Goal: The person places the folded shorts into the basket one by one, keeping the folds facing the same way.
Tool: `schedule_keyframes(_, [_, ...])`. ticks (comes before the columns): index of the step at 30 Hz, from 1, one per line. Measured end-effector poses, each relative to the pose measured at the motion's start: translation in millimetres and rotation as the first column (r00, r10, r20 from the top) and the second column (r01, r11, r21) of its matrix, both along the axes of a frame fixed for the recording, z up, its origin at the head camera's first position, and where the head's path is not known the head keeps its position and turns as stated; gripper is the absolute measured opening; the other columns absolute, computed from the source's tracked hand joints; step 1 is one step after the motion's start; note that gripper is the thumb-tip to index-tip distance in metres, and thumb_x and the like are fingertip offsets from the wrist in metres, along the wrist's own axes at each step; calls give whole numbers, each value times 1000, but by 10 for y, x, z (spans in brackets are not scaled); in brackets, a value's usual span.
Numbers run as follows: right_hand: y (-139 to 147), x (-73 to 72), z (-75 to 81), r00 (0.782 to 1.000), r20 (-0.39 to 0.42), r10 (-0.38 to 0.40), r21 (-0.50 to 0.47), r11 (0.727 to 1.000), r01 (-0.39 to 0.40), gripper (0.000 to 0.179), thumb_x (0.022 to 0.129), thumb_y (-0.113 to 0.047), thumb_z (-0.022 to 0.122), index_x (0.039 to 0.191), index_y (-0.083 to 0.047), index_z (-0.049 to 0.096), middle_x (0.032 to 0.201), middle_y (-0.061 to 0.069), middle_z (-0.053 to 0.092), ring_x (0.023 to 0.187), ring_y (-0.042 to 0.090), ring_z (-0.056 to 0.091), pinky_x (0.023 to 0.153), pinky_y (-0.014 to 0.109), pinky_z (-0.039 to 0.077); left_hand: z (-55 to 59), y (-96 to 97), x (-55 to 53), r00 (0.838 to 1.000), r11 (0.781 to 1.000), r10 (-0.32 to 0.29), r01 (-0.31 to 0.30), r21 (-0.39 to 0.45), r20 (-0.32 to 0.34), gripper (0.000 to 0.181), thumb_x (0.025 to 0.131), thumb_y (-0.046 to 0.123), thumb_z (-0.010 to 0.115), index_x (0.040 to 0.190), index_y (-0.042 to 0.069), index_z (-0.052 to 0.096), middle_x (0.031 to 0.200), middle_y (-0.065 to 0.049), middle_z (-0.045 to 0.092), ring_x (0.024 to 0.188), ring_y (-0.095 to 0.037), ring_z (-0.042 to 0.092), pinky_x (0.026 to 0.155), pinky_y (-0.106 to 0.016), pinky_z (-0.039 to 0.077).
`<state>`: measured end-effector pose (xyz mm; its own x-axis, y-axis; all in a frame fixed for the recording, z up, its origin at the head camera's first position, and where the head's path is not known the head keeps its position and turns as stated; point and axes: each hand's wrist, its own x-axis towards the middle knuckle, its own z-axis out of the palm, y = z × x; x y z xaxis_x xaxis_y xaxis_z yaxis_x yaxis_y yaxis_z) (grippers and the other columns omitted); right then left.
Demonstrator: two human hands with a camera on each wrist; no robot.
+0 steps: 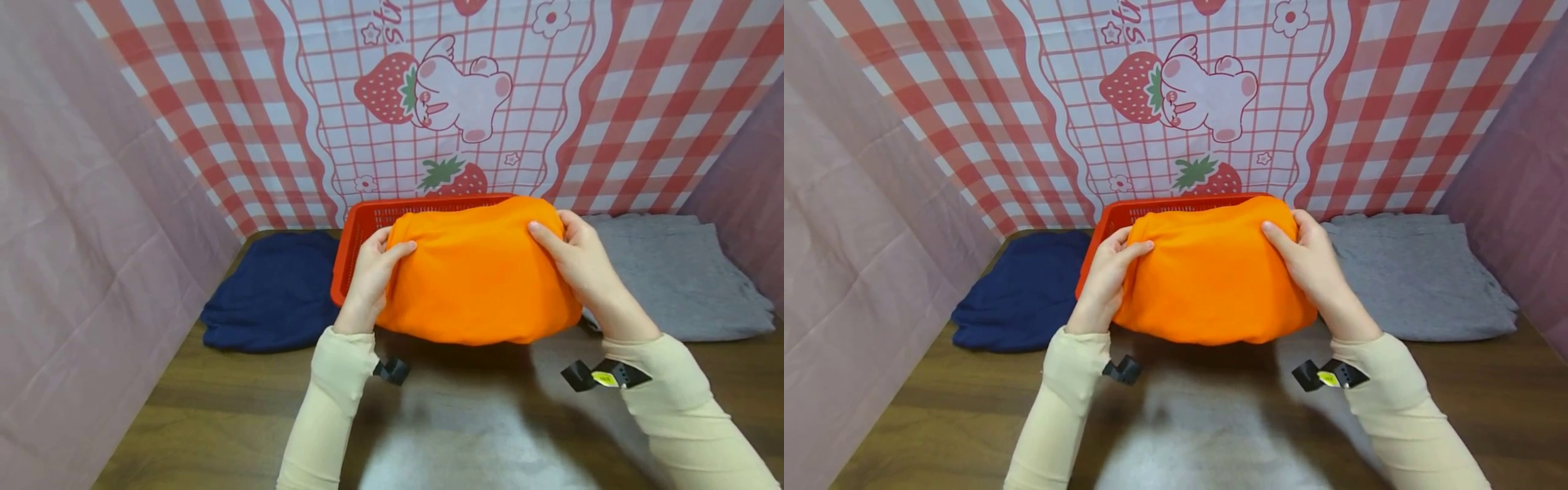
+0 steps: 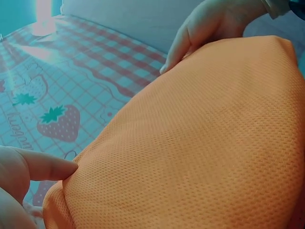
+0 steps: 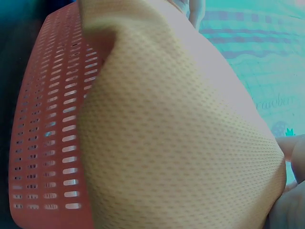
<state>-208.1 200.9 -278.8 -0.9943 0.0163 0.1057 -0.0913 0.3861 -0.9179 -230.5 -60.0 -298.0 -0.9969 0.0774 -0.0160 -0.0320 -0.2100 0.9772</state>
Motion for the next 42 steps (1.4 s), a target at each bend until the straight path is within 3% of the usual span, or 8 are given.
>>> schedule_keyframes(5, [-12,-17,26,999,33,10,1,1000,-11,63,86,-54,46,129,-10,34,109,3,47,81,14,55,69,22,51,-7,-25,-22,1000,1000,1,-1,-13,5,31,85,13,62,115,8,54,109,-8,59,93,-20,57,89,-32,46])
schedule_keyframes(13, [-51,-106,97,1000,-4,11,14,1000,-11,61,86,-54,47,126,-9,39,103,3,49,77,13,55,67,22,50,46,-71,-75,1000,998,10,-9,-67,5,31,85,15,62,115,9,54,109,-7,58,95,-21,56,91,-32,45])
schedule_keyframes(20, [-59,-145,61,1000,30,7,-35,999,-6,61,85,-54,48,127,-10,41,97,-2,53,75,11,55,66,21,50,61,-90,-89,999,997,-9,12,-74,46,31,86,17,61,116,9,54,110,-6,58,97,-20,54,93,-32,43])
schedule_keyframes(26, [-64,-202,57,999,36,8,-48,999,-6,62,84,-55,48,125,-9,43,94,-2,54,73,11,56,66,22,50,88,-108,-114,999,997,-2,5,-83,41,31,87,16,60,116,7,56,109,-7,58,95,-20,54,93,-33,43])
schedule_keyframes(33, [-81,-269,125,999,45,6,-78,997,-3,62,83,-55,50,124,-9,42,98,-2,53,75,10,56,67,20,50,161,-128,-188,1000,995,-13,15,-96,22,32,87,17,61,117,8,57,110,-6,59,94,-21,55,91,-32,44])
schedule_keyframes(42, [-87,-348,218,999,34,19,-103,995,-15,60,83,-52,51,125,-9,41,99,-1,52,76,10,55,68,19,50,259,-137,-313,1000,998,-16,17,-54,9,31,85,12,61,115,4,59,102,-6,60,86,-18,56,83,-29,45])
